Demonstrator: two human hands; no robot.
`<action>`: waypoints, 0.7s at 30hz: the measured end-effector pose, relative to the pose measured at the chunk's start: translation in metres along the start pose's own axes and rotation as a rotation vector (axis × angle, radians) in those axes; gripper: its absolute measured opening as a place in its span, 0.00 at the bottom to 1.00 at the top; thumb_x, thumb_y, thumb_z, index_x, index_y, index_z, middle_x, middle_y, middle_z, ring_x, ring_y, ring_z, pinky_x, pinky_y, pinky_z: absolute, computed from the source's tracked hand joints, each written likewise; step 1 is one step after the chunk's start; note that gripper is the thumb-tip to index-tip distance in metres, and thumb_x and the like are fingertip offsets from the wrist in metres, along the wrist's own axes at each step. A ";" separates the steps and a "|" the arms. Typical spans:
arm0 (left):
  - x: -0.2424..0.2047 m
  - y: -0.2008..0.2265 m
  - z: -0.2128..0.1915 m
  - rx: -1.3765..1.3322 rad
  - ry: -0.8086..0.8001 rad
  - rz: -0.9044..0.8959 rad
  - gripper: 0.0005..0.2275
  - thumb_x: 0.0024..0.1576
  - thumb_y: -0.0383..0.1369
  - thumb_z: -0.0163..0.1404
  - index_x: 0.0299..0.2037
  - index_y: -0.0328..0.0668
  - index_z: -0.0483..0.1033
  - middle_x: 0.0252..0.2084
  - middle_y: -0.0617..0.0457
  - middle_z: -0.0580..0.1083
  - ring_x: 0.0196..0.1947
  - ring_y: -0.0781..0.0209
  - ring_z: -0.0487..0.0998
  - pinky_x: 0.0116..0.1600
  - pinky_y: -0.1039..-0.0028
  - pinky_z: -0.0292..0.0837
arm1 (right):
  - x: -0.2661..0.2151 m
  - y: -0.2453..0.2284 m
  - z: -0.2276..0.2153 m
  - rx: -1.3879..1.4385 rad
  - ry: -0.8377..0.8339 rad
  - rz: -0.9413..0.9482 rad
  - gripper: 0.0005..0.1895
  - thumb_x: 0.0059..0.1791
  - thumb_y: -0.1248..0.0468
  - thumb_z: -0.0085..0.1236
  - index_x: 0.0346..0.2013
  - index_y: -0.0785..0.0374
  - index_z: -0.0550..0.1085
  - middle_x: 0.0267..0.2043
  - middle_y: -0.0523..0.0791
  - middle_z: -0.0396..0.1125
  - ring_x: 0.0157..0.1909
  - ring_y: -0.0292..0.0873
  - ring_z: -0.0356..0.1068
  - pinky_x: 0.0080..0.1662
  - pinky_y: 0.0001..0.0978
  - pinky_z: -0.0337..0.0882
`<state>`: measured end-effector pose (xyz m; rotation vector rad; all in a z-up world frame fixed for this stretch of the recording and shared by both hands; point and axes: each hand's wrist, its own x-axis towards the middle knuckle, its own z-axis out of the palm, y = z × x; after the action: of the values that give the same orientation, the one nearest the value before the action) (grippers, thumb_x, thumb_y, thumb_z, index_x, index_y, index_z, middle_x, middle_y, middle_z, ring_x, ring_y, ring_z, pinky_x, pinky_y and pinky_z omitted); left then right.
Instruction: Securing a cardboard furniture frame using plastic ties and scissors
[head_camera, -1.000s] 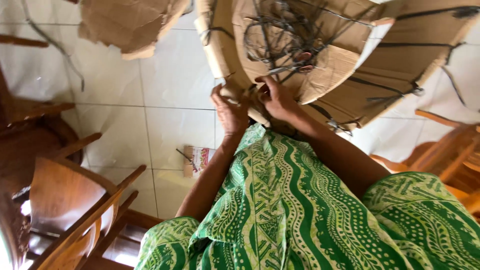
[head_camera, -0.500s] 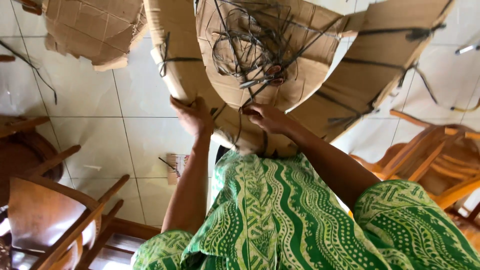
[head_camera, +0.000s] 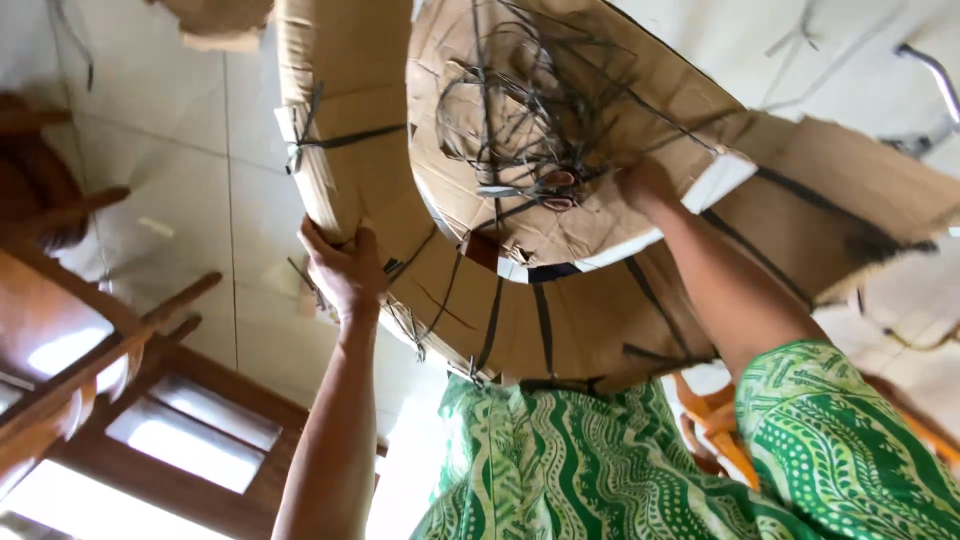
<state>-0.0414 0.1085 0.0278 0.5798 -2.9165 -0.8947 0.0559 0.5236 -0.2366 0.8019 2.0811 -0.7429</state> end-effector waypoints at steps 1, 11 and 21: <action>-0.001 0.003 0.000 0.009 -0.007 -0.011 0.26 0.51 0.35 0.57 0.61 0.48 0.65 0.39 0.32 0.77 0.44 0.24 0.79 0.49 0.38 0.71 | 0.007 -0.006 -0.013 0.029 0.052 -0.079 0.16 0.53 0.53 0.50 0.54 0.41 0.78 0.48 0.49 0.75 0.54 0.60 0.73 0.53 0.55 0.72; 0.011 0.011 -0.002 0.041 -0.119 0.035 0.25 0.53 0.28 0.54 0.60 0.34 0.61 0.35 0.45 0.74 0.25 0.56 0.74 0.27 0.67 0.71 | 0.007 -0.165 -0.073 0.131 0.227 -0.640 0.10 0.56 0.70 0.47 0.48 0.68 0.75 0.47 0.55 0.72 0.43 0.54 0.72 0.41 0.46 0.72; 0.011 0.018 -0.002 0.095 -0.093 -0.051 0.27 0.53 0.29 0.57 0.62 0.38 0.60 0.39 0.42 0.78 0.30 0.51 0.78 0.32 0.65 0.74 | 0.096 -0.250 -0.049 -0.261 0.675 -1.097 0.24 0.43 0.75 0.59 0.53 0.56 0.77 0.62 0.49 0.60 0.52 0.57 0.66 0.34 0.47 0.73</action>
<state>-0.0581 0.1176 0.0385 0.6384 -3.0547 -0.8131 -0.1989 0.4288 -0.2300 -0.4011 3.1526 -0.7505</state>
